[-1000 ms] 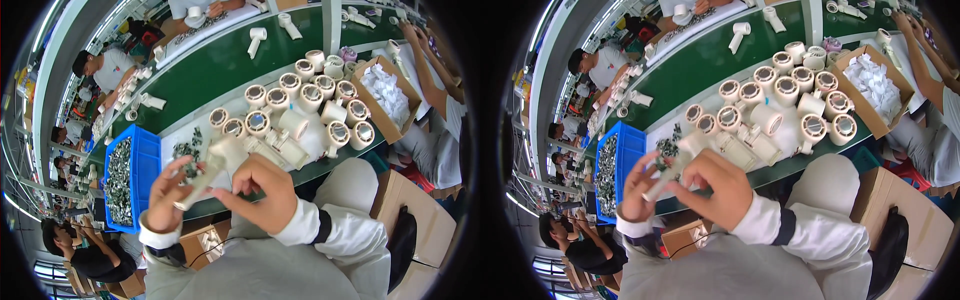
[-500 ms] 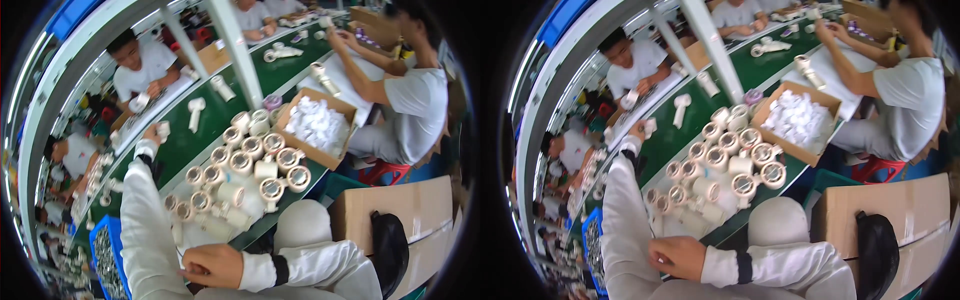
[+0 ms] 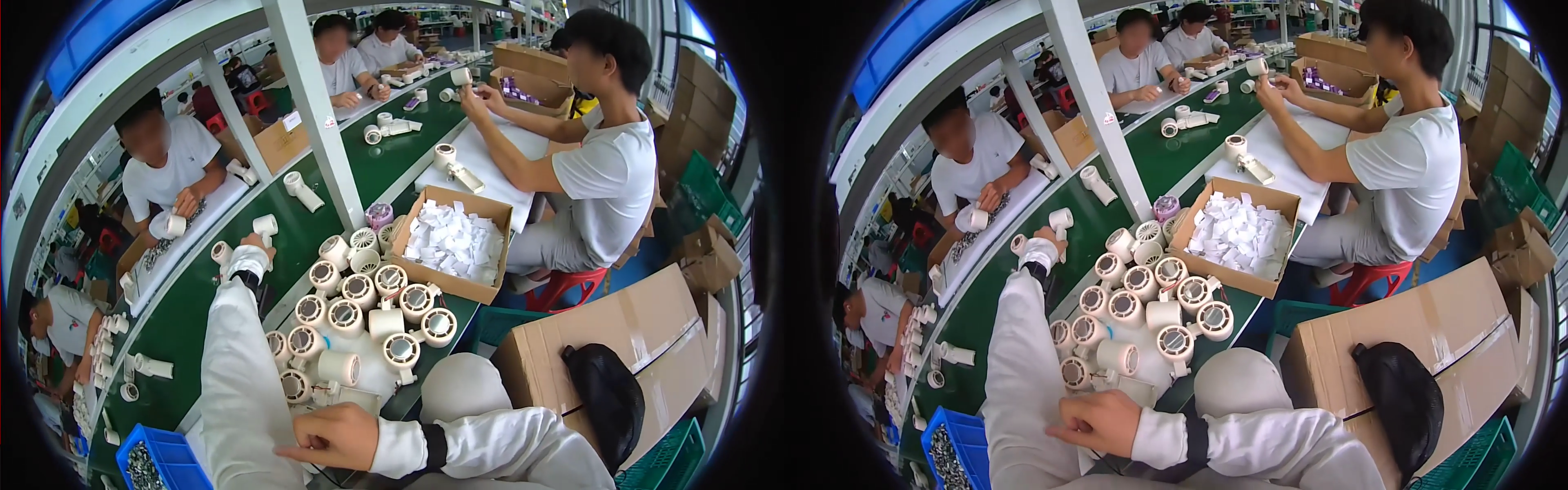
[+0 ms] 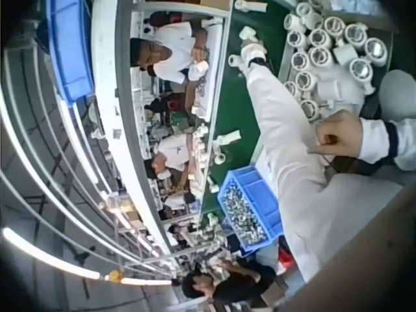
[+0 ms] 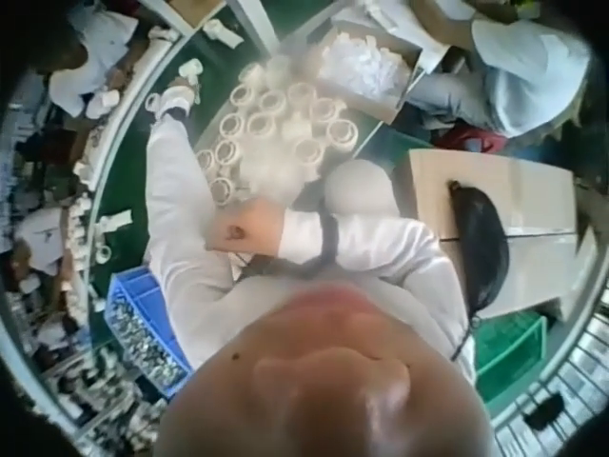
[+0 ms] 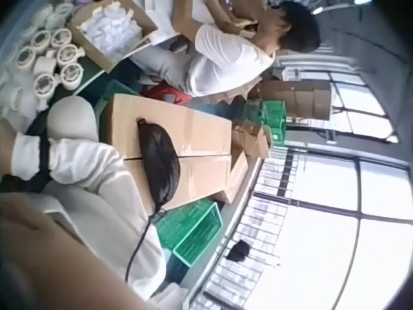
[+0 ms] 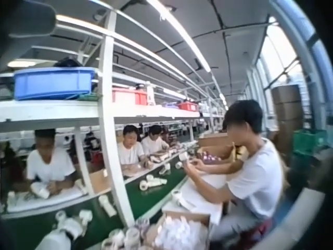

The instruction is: Assembling small electronic components and circuit boards into plastic housings on a factory production line.

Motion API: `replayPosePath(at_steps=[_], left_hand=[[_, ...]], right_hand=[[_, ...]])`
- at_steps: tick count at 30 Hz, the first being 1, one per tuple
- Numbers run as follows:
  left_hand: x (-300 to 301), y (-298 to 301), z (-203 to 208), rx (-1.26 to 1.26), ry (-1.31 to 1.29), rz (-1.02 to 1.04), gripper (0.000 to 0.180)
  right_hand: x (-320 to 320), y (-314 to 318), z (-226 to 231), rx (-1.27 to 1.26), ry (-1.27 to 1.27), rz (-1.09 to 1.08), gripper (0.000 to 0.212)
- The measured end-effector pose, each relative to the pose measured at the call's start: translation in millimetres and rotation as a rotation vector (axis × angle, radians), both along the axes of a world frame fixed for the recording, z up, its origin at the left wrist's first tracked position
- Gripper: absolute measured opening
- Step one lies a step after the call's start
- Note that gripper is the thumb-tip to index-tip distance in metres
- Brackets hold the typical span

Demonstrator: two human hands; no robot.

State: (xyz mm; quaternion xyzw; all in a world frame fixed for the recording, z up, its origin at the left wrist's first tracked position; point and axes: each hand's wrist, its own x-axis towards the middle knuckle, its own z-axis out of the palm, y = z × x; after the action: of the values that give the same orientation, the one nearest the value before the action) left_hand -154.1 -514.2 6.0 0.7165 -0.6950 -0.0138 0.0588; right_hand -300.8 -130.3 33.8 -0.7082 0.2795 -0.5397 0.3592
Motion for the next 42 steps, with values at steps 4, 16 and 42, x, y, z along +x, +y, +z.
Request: replayPosePath(at_steps=[4,16,42], left_hand=[[12,34,47,-0.078,-0.249,-0.099,0.049],[64,333,135,-0.644,-0.483,-0.469,0.012],[41,520,-49,-0.64,0.106,-0.157,0.033]], right_hand=[[3,-5,1,-0.053,0.003,-0.049,0.035],[6,14,4,-0.173,0.152,0.016,0.023],[32,14,-55,-0.275,0.506,0.133,0.024]])
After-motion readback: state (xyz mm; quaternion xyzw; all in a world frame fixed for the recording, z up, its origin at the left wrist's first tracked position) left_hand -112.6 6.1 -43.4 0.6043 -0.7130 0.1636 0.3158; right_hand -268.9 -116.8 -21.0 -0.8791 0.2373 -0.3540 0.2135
